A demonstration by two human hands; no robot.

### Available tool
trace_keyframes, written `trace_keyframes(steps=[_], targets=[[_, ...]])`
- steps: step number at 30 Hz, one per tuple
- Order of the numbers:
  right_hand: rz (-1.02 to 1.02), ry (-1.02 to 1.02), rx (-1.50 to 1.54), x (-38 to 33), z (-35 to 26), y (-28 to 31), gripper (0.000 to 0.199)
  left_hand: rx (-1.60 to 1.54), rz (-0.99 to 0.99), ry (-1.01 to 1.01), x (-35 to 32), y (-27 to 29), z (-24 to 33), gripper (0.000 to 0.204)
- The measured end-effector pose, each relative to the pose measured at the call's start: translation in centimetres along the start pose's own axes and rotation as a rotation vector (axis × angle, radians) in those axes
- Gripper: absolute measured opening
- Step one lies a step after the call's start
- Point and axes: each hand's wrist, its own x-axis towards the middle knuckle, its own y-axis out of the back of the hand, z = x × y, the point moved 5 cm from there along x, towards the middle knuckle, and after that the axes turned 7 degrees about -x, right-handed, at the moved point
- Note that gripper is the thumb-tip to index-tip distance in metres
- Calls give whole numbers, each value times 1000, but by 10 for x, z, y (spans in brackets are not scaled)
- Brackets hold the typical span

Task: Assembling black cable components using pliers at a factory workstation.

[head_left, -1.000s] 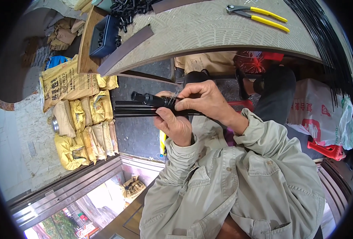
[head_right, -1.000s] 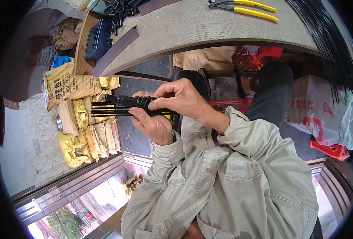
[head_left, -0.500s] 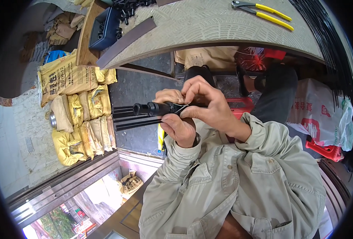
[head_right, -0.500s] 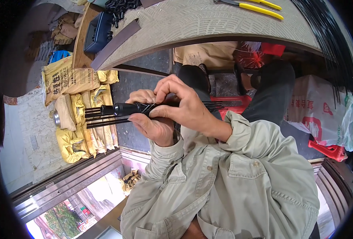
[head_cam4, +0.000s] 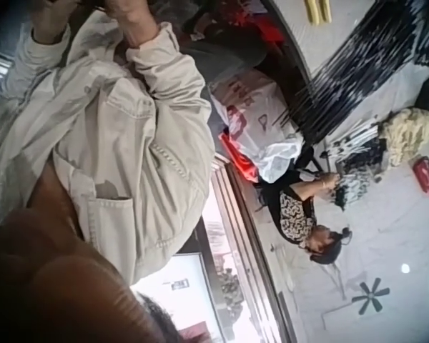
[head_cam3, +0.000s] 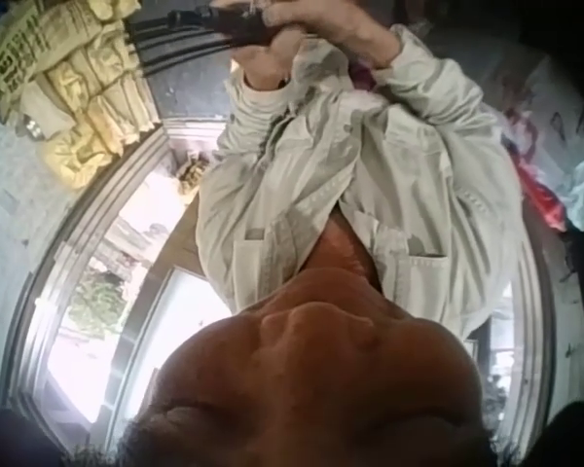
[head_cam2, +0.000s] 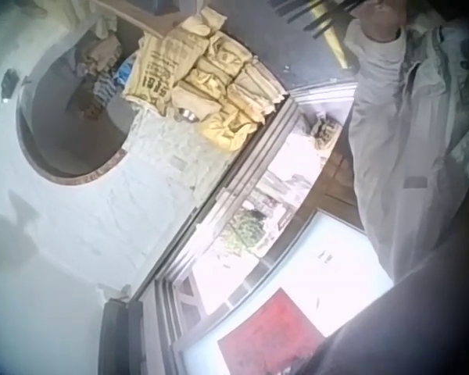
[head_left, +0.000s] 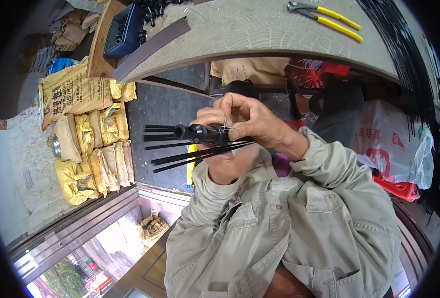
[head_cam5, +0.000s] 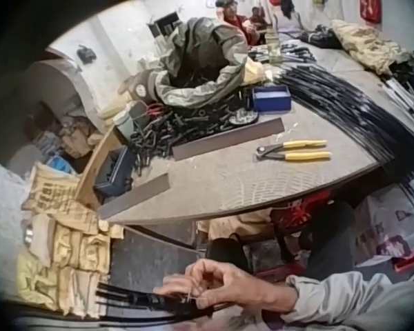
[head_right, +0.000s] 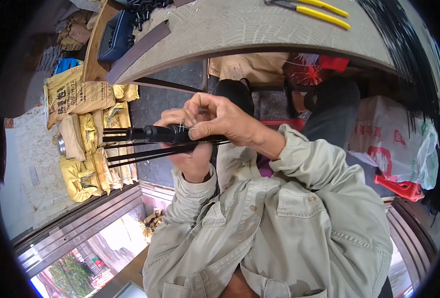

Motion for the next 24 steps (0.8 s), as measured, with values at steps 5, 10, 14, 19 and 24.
trace_keyframes(steps=[5, 10, 14, 19, 24], targets=[[-4, 79, 181, -6, -7, 6, 27, 195, -44, 147, 4, -9, 6, 27], [68, 202, -486, -32, -99, 49, 24, 117, -408, 254, 6, -39, -9, 42], [513, 622, -1758, -50, -185, 84, 20, 4, -381, 237, 10, -56, -8, 36], [554, 318, -2405, -44, -211, 156, 29, 71, -282, 116, 18, -61, -3, 23], [427, 435, -2568, -39, -215, 157, 24, 85, -335, 185, 22, -57, -4, 22]])
